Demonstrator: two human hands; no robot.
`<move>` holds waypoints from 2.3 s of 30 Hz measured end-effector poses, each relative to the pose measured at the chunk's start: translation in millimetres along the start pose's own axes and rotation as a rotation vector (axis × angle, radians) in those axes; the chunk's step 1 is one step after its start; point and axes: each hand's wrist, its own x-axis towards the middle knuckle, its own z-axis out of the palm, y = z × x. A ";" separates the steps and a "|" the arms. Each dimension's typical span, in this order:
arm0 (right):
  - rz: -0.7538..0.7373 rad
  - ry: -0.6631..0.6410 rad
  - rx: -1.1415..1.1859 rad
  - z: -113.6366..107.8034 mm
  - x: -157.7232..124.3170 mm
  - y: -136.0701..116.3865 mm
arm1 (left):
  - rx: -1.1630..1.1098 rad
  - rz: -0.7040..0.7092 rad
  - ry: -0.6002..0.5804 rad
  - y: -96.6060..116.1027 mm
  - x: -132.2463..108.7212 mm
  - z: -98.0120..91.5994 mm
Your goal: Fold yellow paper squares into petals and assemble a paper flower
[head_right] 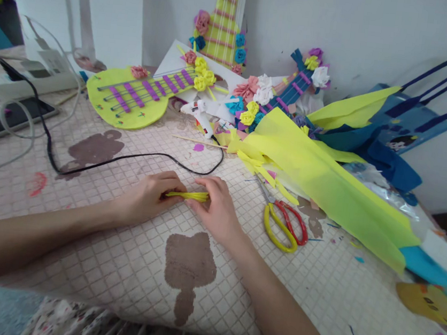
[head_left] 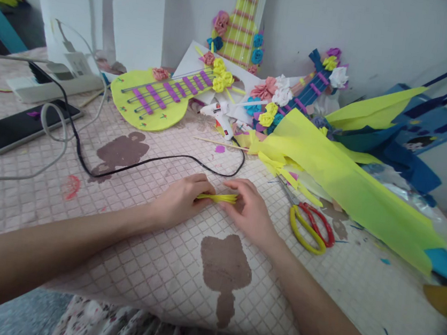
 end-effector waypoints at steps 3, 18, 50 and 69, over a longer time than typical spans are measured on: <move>0.065 0.051 0.201 3.8 -2.0 1.7 | 0.001 0.004 0.002 0.6 0.5 -0.4; 0.160 0.086 0.507 16.7 0.3 3.7 | 0.000 0.015 -0.020 -0.4 1.2 0.8; -0.133 0.057 -0.165 2.1 1.0 1.1 | -0.046 -0.040 0.068 -4.6 4.1 -6.4; -0.136 0.110 -0.104 5.2 1.2 -5.3 | -0.033 0.117 0.137 -1.4 5.9 -2.4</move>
